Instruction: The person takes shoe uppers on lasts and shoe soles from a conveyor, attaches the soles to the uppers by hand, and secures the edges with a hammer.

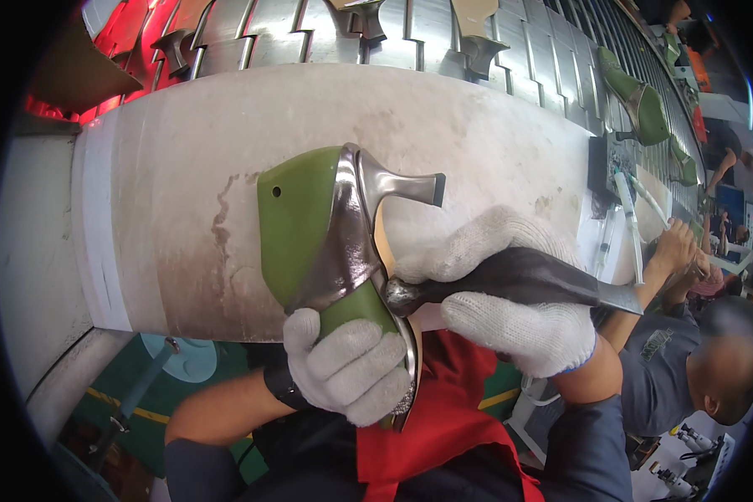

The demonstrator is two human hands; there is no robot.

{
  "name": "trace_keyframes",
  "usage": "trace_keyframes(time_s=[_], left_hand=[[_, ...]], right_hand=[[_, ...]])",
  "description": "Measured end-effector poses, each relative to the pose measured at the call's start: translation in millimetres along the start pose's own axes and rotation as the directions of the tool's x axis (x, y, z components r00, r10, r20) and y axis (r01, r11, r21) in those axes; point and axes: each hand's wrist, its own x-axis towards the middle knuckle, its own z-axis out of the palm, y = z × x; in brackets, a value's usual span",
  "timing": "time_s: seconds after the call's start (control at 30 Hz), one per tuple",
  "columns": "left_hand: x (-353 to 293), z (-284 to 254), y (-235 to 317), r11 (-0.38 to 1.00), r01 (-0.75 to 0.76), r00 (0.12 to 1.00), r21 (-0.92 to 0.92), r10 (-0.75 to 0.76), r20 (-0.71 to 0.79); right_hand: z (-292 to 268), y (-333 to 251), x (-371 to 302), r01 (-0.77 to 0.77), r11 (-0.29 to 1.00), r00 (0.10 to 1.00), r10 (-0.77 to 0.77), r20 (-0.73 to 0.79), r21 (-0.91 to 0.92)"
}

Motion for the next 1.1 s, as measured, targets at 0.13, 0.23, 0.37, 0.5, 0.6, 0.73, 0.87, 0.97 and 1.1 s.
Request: trace_keyframes(time_s=[0.13,0.23,0.37,0.5,0.6,0.73,0.87,0.97,1.1], left_hand=[[2,5,1,0.999,0.003,0.998,0.038,0.0,-0.059],[3,5,-3,0.997,-0.047,0.996,0.053,0.051,-0.07],[6,-5,-1,0.999,-0.046,0.999,0.011,0.046,0.008],[1,-12,-6,0.999,-0.046,0.998,0.017,0.046,0.042],[6,-14,-4,0.998,-0.06,0.995,-0.008,0.06,0.073],[12,-21,-3,0.997,-0.039,0.987,-0.073,0.05,0.15],[12,-22,-2,0.998,-0.043,0.987,-0.044,0.05,0.152],[13,-29,-8,0.988,-0.144,0.956,0.054,0.124,0.266],[9,-24,-9,0.987,-0.144,0.965,0.067,0.125,0.23]], right_hand=[[8,0,5,0.118,0.993,0.993,-0.118,-0.016,-0.008],[3,4,10,0.175,0.982,0.983,-0.171,-0.062,0.073],[-18,-16,31,0.163,0.98,0.982,-0.149,0.116,-0.115],[15,-1,12,0.111,0.985,0.992,-0.102,-0.07,0.132],[35,13,-1,0.182,0.97,0.959,-0.138,-0.247,0.163],[30,-1,15,0.278,0.953,0.932,-0.237,-0.275,0.121],[9,-26,29,0.165,0.933,0.975,-0.203,-0.089,-0.32],[5,-18,22,0.188,0.85,0.975,-0.222,-0.011,-0.492],[20,0,-14,0.054,0.998,0.976,-0.062,-0.207,-0.046]])
